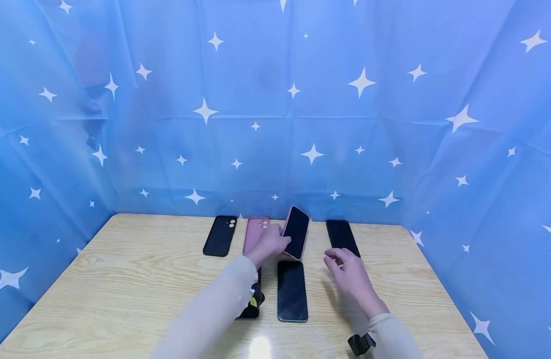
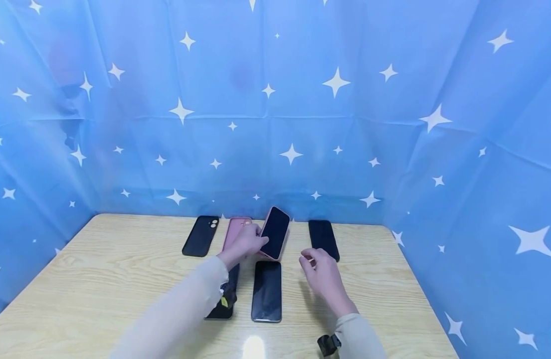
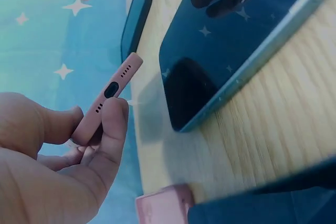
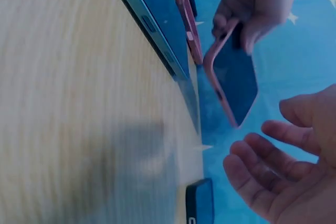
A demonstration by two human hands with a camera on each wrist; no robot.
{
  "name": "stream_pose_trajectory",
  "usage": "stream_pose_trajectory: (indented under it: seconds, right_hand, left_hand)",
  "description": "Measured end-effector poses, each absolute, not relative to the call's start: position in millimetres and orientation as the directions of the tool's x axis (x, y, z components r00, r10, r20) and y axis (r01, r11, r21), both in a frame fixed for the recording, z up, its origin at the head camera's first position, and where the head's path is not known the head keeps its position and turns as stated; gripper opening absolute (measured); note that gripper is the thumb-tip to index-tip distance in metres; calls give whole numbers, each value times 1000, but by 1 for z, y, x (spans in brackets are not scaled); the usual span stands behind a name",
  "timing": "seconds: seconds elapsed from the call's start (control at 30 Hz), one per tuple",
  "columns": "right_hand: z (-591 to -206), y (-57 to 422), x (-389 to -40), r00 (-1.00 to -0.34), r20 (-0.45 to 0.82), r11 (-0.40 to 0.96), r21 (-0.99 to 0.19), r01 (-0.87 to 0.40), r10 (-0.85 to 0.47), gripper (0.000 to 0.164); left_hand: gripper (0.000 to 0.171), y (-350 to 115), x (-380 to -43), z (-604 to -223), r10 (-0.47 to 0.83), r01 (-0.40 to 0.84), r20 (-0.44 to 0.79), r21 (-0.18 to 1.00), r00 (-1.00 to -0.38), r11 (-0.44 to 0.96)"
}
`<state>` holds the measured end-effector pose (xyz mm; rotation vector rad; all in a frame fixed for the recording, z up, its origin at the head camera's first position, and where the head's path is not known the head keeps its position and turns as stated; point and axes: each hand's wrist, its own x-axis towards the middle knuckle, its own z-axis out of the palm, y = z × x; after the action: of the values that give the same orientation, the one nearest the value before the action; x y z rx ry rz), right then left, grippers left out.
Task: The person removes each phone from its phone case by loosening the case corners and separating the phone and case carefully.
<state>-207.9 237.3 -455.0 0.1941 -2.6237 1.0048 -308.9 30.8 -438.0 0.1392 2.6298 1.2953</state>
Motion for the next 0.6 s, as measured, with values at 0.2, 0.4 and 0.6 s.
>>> stream_pose_trajectory:
  seconds: [0.2,0.4,0.6]
  right_hand:
    - [-446,241,-216,-940,339,731,-635,-251,-27,16]
    - [-433,243,-227,-967,253,694,-690,-205,-33,24]
    - [-417,239,-237,-984,164,548,-818,-175,-68,37]
  left_hand:
    - [17,10,-290,-430,198,11,-103,864,-975,503]
    - [19,-8,-274,-427,251,91,-15,909,-968,407]
    - [17,-16,-255,-422,297,168,76,940,-952,296]
